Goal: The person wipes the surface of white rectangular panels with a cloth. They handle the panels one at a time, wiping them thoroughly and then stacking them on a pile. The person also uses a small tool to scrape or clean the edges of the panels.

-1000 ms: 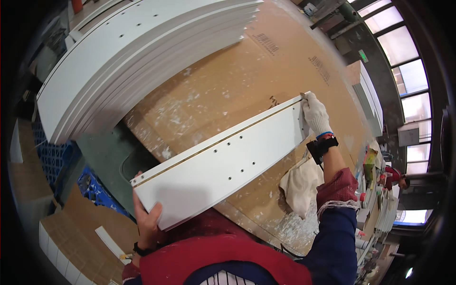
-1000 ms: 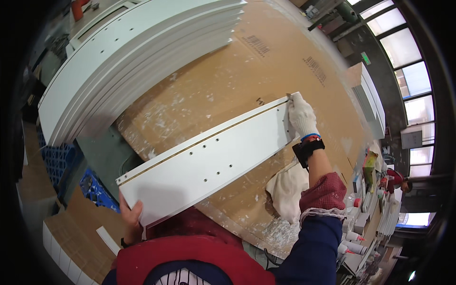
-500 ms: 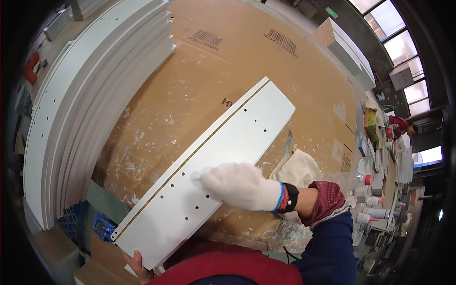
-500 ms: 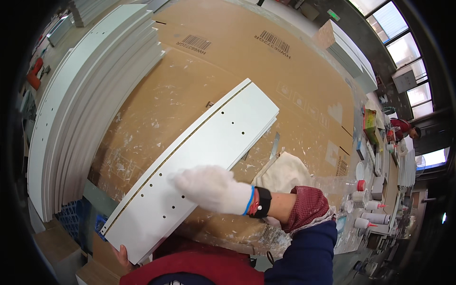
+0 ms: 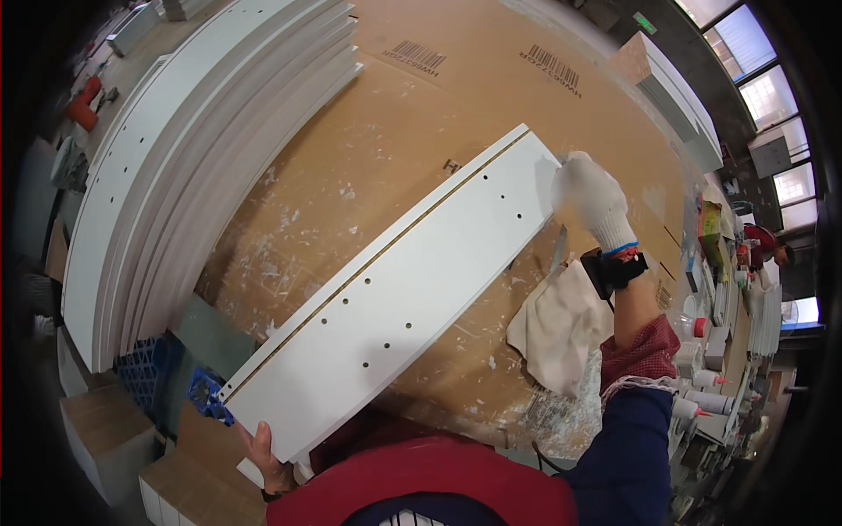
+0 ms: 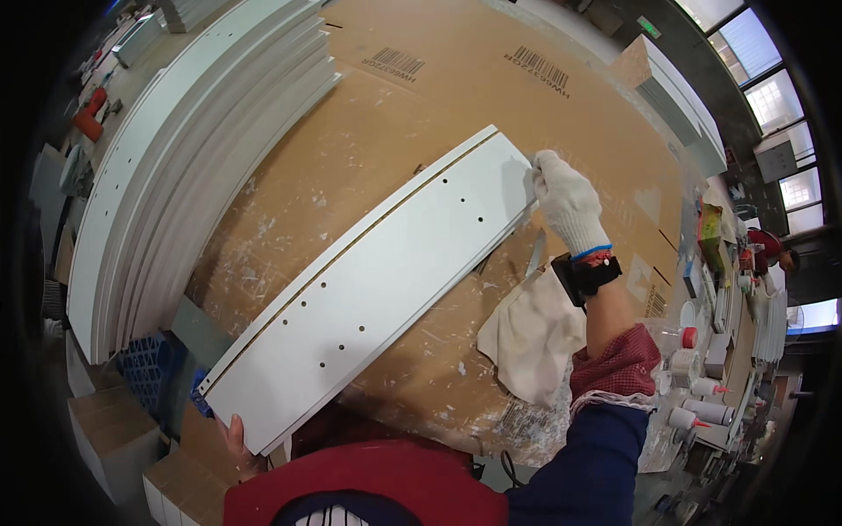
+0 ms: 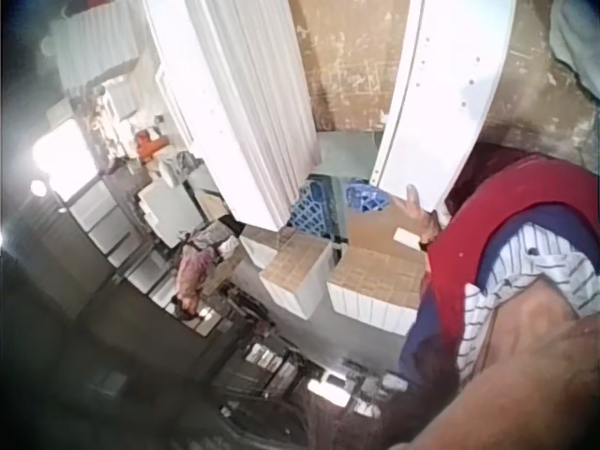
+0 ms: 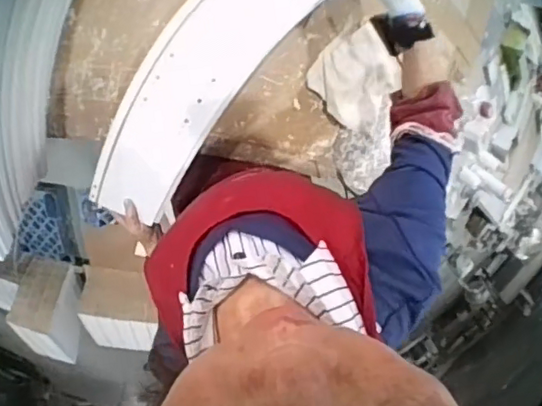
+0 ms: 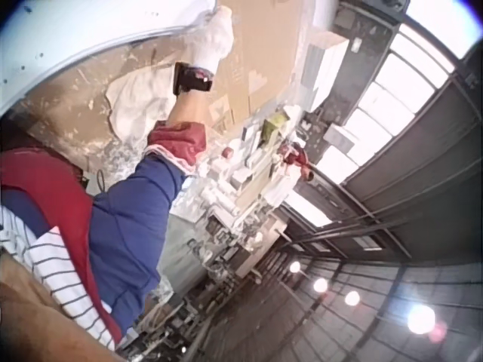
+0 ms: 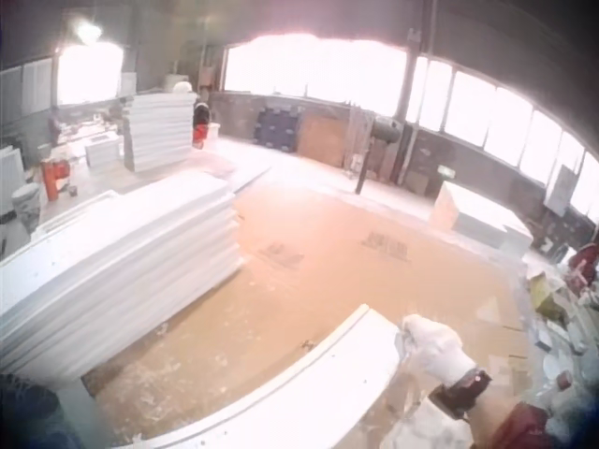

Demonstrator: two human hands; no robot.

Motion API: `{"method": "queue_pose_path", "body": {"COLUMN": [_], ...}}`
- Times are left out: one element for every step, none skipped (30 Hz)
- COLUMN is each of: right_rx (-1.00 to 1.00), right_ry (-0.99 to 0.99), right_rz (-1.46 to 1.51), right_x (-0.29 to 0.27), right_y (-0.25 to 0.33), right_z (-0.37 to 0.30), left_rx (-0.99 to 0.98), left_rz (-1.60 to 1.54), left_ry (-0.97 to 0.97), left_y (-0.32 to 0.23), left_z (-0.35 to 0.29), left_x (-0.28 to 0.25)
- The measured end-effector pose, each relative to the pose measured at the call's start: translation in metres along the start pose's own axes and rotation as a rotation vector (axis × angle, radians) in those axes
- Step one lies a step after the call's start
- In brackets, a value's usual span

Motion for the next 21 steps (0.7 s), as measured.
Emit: {"method": "queue_pose_path", "body": {"right_rx": [-0.051,-0.074,-0.104,-0.133,-0.171,-0.209,-0.245,-0.241,-0.191,-0.403,-0.584,-0.668,-0.761,-0.864,-0.881,-0.971,-1.093,-1.056,-1.021,-0.821,-0.428], "right_ry": [0.032,0.021,0.013,0.004,0.031,0.052,0.073,0.148,0.295,0.156,0.042,0.054,-0.057,-0.025,0.189,0.406,0.551,0.513,0.478,0.386,0.406], "right_rz": [-0.012,-0.062,-0.111,-0.161,-0.113,-0.068,-0.023,-0.039,-0.104,-0.095,-0.051,-0.068,-0.083,0.163,0.323,0.361,0.243,0.330,0.417,0.407,0.469], "right_x": [0.003,0.006,0.014,0.020,0.025,0.023,0.020,0.018,0.019,0.017,0.019,0.020,0.006,0.005,0.004,0.007,0.006,0.006,0.005,-0.002,0.005], "right_y": [0.014,0.015,0.015,0.016,0.031,0.051,0.073,0.105,0.135,0.168,0.197,0.227,0.261,0.288,0.311,0.334,0.348,0.345,0.334,0.313,0.277], "right_z": [-0.001,-0.001,0.000,-0.001,-0.009,-0.018,-0.031,-0.047,-0.064,-0.090,-0.121,-0.150,-0.183,-0.209,-0.233,-0.256,-0.276,-0.274,-0.264,-0.231,-0.191], "left_rx": [0.018,0.030,0.039,0.071,0.100,0.133,0.141,0.149,0.155,0.174,0.193,0.191,0.190,0.169,0.142,0.085,0.034,-0.010,0.061,0.134,0.199], "left_rz": [-0.002,-0.011,-0.020,0.027,0.088,0.144,0.152,0.158,0.153,0.122,0.091,0.045,-0.003,-0.067,-0.125,-0.225,-0.324,-0.432,-0.310,-0.190,-0.077], "left_ry": [-0.009,-0.007,-0.013,0.002,0.003,0.006,0.063,0.122,0.191,0.140,0.097,0.092,0.082,0.118,0.157,0.160,0.150,0.141,0.166,0.173,0.193], "left_y": [-0.002,-0.004,-0.004,-0.003,-0.001,0.001,0.002,0.004,0.008,0.009,0.011,0.012,0.014,0.015,0.016,0.016,0.016,0.015,0.009,0.001,-0.006], "left_z": [0.000,0.000,0.000,0.002,0.002,0.003,0.005,0.006,0.007,0.007,0.006,0.008,0.009,0.012,0.015,0.017,0.019,0.020,0.018,0.012,0.006], "left_x": [0.000,0.005,0.007,0.008,0.004,0.001,0.000,-0.002,-0.001,-0.002,0.001,0.004,0.004,0.006,0.008,0.007,0.004,0.001,-0.004,-0.011,-0.014]}}
Point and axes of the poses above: each hand's wrist, its own z-axis towards the middle knuckle, its own x-axis out of the palm, y = z × x, the point moved 6 cm from there along z, towards the middle knuckle, and after that the axes turned 4 degrees about -y, right-handed, at the moved point
